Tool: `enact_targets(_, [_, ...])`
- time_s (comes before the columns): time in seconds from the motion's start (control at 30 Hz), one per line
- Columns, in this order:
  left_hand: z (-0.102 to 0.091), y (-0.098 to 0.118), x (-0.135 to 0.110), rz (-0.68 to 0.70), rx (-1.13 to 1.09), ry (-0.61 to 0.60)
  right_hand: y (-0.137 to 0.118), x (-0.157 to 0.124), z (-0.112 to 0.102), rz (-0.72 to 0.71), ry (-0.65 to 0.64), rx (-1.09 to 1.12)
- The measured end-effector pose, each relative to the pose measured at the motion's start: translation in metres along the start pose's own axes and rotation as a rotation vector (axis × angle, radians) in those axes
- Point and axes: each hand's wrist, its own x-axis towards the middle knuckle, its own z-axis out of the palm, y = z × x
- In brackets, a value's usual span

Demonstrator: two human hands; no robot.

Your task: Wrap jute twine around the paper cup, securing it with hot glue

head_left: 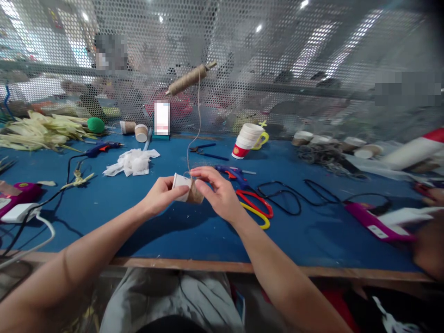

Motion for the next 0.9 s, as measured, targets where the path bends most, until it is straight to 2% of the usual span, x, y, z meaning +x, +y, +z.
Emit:
enact_targets(0.13, [0.0035, -0.0004, -0.0041, 0.019, 0.186, -0.040, 0.0020, 0.0010, 0.0003, 0.235, -0.013, 0.102])
enact_targets(0.23, [0.0043, -0.0017, -0.0051, 0.028, 0.254, -0.054, 0.0027, 0.0017, -0.0003, 0.314, -0.061, 0.167])
enact_targets(0.43, [0.0068, -0.0030, -0.0053, 0.020, 0.292, -0.066, 0.0012, 0.0011, 0.0013, 0.311, -0.107, 0.226])
enact_targets(0.7, [0.0067, -0.0066, -0.0038, -0.020, 0.258, -0.050, 0.0005, 0.0018, 0.0028, 0.287, -0.140, 0.167])
enact_targets(0.9, [0.0061, -0.0068, -0.0026, -0.032, 0.220, -0.021, 0.0005, 0.0024, 0.0042, 0.168, -0.154, 0.096])
